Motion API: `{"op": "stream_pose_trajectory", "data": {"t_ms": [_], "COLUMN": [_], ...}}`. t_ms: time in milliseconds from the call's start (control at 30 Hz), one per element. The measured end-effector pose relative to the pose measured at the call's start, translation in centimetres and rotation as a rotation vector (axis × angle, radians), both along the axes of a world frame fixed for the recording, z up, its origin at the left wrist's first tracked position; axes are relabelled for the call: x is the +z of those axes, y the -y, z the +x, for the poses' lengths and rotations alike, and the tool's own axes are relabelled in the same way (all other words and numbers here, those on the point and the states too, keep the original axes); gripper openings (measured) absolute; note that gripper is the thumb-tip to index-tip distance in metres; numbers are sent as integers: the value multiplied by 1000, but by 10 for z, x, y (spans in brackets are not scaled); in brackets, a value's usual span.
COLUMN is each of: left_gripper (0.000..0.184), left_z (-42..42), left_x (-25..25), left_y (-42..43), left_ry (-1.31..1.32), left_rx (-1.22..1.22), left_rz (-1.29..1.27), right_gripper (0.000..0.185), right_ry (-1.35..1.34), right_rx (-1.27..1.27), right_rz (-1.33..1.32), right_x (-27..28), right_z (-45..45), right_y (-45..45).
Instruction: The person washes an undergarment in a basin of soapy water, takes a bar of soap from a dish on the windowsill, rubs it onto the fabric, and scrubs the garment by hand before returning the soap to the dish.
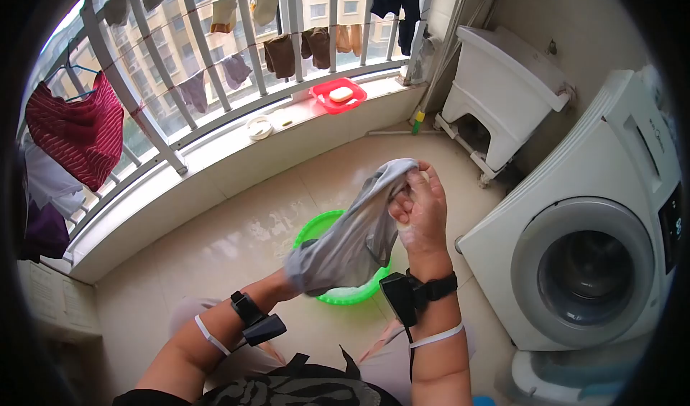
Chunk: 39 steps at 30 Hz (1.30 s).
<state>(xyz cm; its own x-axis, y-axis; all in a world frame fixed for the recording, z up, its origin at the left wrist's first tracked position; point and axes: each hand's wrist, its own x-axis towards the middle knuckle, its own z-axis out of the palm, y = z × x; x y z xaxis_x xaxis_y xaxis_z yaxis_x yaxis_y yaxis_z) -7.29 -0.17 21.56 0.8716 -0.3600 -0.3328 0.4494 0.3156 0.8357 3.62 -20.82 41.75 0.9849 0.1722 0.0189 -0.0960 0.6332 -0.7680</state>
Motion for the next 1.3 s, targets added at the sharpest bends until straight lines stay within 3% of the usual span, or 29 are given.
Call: {"op": "stream_pose_trajectory", "data": {"t_ms": [33,133,233,267,367,433,500,533,600,633,700,733,767,800,933,1067,1167,1200,1300], "left_gripper": [59,77,81,94,91,71,58,41,39,39,38,37,36,36,42,51,53,50,49], "left_z": [-3,-6,2,4,7,11,23,21,20,20,23,21,18,18,16,17,19,23,20], "left_x": [-2,10,51,52,70,68,46,77,93,96,90,93,93,91,89,101,90,88,88], "left_y": [-3,-12,1,1,15,12,12,8,10,11,12,16,20,21,28,39,39,32,28], "left_ry": [-244,-399,-438,-403,-463,-151,110,98,-10,-62,-30,-29,-30,9,21,-121,-37,-5,-41], "left_rx": [19,108,308,288,340,50,-137,-89,214,361,298,267,234,216,456,457,473,339,392], "left_rz": [-96,-224,-396,-457,-573,-917,-1246,-1110,-889,-774,-846,-920,-992,-1115,-666,-771,-567,-587,-626], "right_gripper": [13,18,20,22,21,17,15,15,14,15,16,21,26,26,22,20,25,35,45], "right_ry": [15,13,-45,-74,-131,-206,-180,-180,-138,24,354,664,1110,1077,894,483,640,549,709], "right_rx": [32,99,277,348,568,753,604,476,119,5,-232,-170,-181,-186,-300,-198,-502,-418,-357], "right_rz": [14,-9,-55,-62,-191,-212,-355,-395,-381,-434,-528,-781,-959,-1071,-1241,-1118,-1085,-1026,-959], "right_x": [3,18,15,11,0,-13,-31,-38,-43,-45,-51,-85,-85,-91,-100,-129,-138,-134,-136], "right_z": [-2,-12,-31,-37,-56,-66,-60,-54,-43,-44,-57,-60,-68,-66,-48,-27,-42,-59,-68], "right_y": [1,3,-13,-21,-45,-60,-68,-66,-59,-62,-74,-80,-88,-90,-96,-93,-102,-107,-105]}}
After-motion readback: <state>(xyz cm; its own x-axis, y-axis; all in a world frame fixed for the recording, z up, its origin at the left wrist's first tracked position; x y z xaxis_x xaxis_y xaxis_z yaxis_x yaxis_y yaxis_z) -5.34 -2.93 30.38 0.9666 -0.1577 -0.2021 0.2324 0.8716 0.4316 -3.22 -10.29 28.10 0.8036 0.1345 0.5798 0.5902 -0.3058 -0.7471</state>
